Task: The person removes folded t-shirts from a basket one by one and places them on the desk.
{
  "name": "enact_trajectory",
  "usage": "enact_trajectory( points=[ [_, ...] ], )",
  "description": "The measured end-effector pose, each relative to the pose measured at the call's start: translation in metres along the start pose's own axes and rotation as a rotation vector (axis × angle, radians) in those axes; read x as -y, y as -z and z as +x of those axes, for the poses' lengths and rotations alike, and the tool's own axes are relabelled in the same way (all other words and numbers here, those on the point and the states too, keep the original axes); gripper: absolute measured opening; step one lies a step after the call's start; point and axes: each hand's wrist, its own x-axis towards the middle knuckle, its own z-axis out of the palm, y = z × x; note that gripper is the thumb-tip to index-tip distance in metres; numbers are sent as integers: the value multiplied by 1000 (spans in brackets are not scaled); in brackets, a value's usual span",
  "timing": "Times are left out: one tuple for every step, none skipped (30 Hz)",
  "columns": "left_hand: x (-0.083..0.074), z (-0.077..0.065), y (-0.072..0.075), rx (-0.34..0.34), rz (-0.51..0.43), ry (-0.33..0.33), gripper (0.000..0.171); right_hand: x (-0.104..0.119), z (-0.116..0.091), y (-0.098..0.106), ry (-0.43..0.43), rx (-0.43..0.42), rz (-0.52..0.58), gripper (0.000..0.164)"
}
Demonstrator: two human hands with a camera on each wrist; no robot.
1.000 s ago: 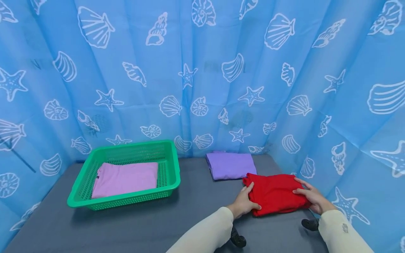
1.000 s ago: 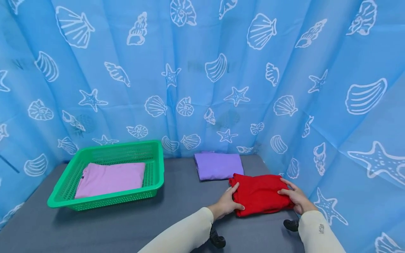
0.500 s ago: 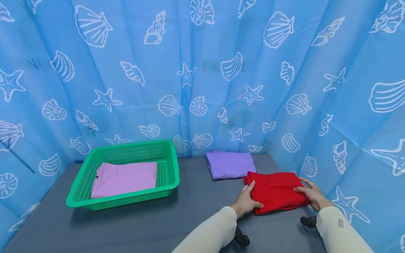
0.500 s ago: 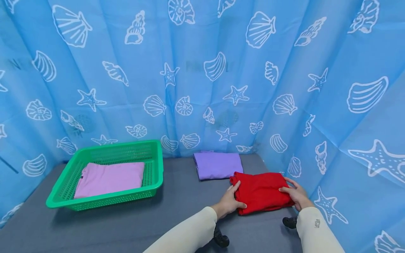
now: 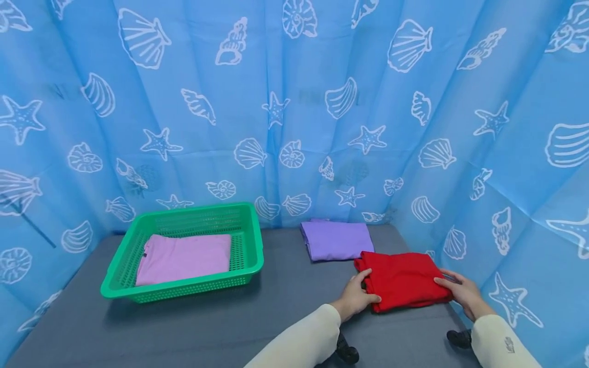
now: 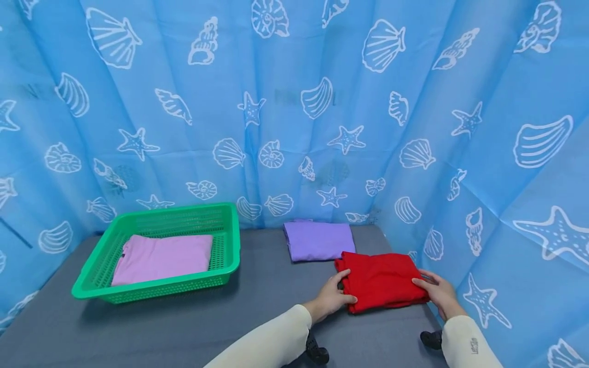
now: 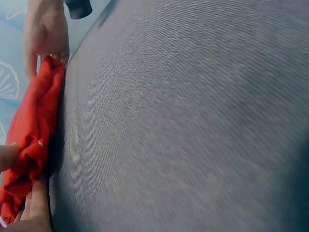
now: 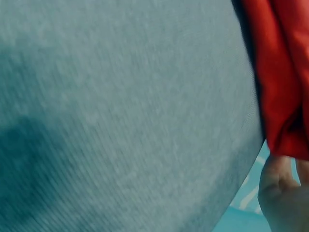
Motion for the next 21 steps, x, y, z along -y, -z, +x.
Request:
enact_trajectory(
  points=[
    [2, -1, 1, -1, -24, 4, 67, 0, -1, -1, 7, -17, -22, 83],
    [4, -2, 2, -2, -50, 8, 64, 1, -2, -2, 7, -43, -36, 83],
    [5, -3, 3, -3, -71, 7, 62, 1, -3, -4, 12, -69, -48, 82],
    [6, -5, 5, -3, -93, -3, 60, 2, -4, -6, 16, -100, -54, 80],
    [7, -7, 6, 0, -115, -16, 58, 2, -5, -9, 26, -134, -59, 78],
    [8, -8, 8, 2, -128, -23, 57, 2, -6, -12, 43, -182, -71, 76],
    [9, -10, 10, -1, -133, -30, 55, 3, -7, -15, 64, -231, -79, 71],
    [11, -11, 11, -1, -146, -41, 54, 4, -8, -19, 85, -281, -94, 68],
    [12, -12, 13, -3, -153, -54, 52, 4, -8, -23, 109, -330, -111, 63],
    [13, -13, 16, -3, -157, -68, 51, 6, -9, -27, 129, -379, -131, 58],
    [14, -14, 18, -5, -159, -75, 50, 7, -10, -32, 148, -428, -148, 53],
    [14, -14, 21, -11, -159, -83, 48, 7, -11, -36, 165, -472, -156, 48],
    [14, -16, 25, -14, -159, -95, 46, 9, -12, -41, 175, -504, -158, 44],
    [14, -17, 29, -15, -168, -106, 44, 9, -13, -45, 183, -539, -161, 41],
    [12, -19, 34, -16, -158, -112, 42, 11, -15, -49, 193, -568, -163, 37],
    [11, -21, 40, -15, -155, -121, 40, 12, -17, -54, 203, -594, -162, 35],
    [9, -23, 46, -11, -156, -133, 37, 14, -19, -58, 217, -610, -152, 34],
    [6, -25, 54, -6, -156, -151, 35, 15, -22, -62, 234, -618, -142, 32],
    [3, -28, 62, -1, -162, -165, 32, 18, -24, -67, 254, -621, -138, 32],
    [-1, -30, 70, 2, -169, -179, 29, 22, -26, -73, 279, -615, -126, 31],
    [-5, -33, 79, 7, -182, -193, 27, 28, -29, -78, 308, -597, -113, 32]
  ],
)
